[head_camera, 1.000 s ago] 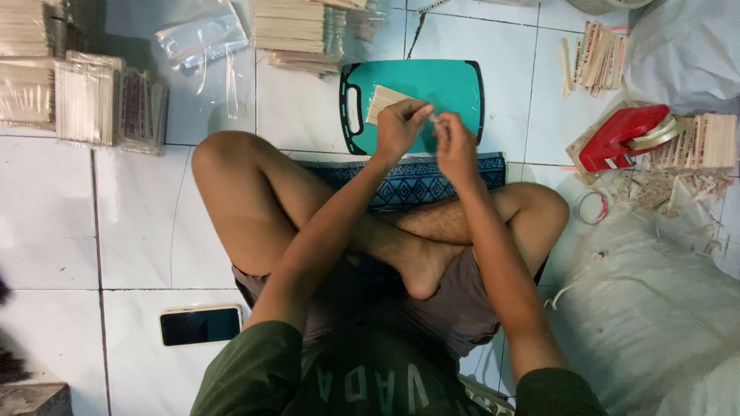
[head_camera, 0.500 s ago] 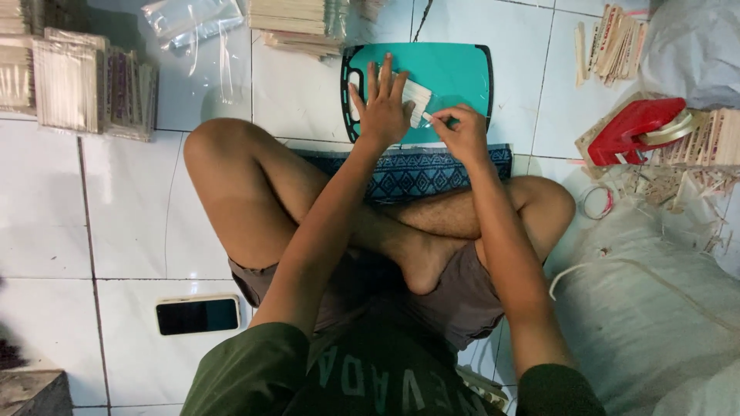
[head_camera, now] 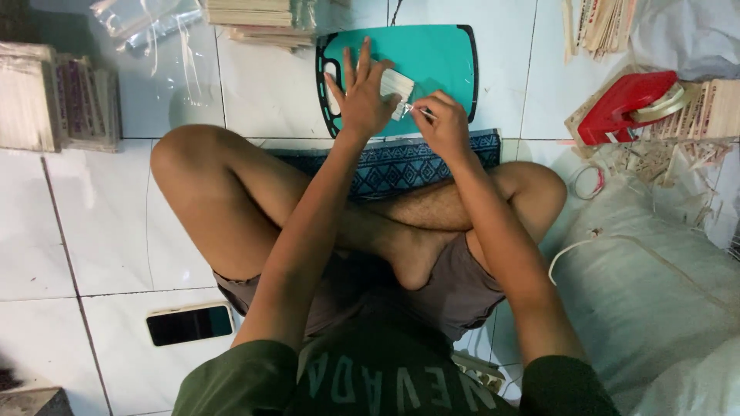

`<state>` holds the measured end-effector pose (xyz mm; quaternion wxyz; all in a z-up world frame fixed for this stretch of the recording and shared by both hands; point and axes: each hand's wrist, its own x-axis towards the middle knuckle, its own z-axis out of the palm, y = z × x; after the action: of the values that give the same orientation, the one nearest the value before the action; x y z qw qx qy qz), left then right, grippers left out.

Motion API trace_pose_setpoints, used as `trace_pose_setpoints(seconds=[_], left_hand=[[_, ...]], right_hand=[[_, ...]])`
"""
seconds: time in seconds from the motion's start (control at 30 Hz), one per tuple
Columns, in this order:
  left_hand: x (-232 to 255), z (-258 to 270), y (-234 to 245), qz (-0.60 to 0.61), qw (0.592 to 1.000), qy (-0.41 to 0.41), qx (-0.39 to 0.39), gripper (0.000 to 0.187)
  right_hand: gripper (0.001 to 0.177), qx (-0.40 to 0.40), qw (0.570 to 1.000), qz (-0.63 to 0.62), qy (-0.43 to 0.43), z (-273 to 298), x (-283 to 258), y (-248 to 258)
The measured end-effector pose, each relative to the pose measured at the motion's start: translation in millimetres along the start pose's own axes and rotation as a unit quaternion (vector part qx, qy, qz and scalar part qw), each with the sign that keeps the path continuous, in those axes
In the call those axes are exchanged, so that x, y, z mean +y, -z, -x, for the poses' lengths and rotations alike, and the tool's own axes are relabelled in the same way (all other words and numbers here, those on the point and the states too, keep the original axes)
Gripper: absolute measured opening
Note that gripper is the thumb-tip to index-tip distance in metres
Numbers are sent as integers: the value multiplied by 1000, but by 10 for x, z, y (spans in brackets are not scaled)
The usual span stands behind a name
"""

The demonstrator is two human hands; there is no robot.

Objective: Counting and bundling wooden popsicle sticks using paper strips on a floor workspace.

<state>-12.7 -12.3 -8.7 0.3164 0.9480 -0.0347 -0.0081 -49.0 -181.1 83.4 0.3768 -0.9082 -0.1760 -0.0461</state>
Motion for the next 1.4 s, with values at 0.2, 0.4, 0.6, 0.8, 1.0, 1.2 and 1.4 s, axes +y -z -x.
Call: trace_pose_setpoints(seconds=[0.2, 0.4, 0.6, 0.8, 1.0, 1.2, 1.4], left_hand=[[39, -23, 16, 36, 999, 9, 1, 61], [43, -66, -78, 33, 999, 25, 21, 56], [-41, -78, -239, 29, 998, 23, 47, 59], [10, -61, -152, 58, 997, 26, 40, 63], [36, -111, -128, 31, 998, 41, 24, 60], [11, -199, -116, 46, 997, 59, 2, 61], [-58, -203, -246, 37, 998, 34, 27, 60]], right_hand=[[7, 29, 999, 35, -8, 28, -39, -45], [4, 56, 992, 112, 0, 54, -72, -86], [7, 34, 998, 60, -9, 37, -119, -50], [2, 20, 1000, -1, 15, -14, -66, 34], [7, -84, 996, -20, 26, -191, 207, 141], [5, -99, 993, 28, 52, -286, 132, 202], [5, 0, 962, 243, 127, -102, 159, 9]])
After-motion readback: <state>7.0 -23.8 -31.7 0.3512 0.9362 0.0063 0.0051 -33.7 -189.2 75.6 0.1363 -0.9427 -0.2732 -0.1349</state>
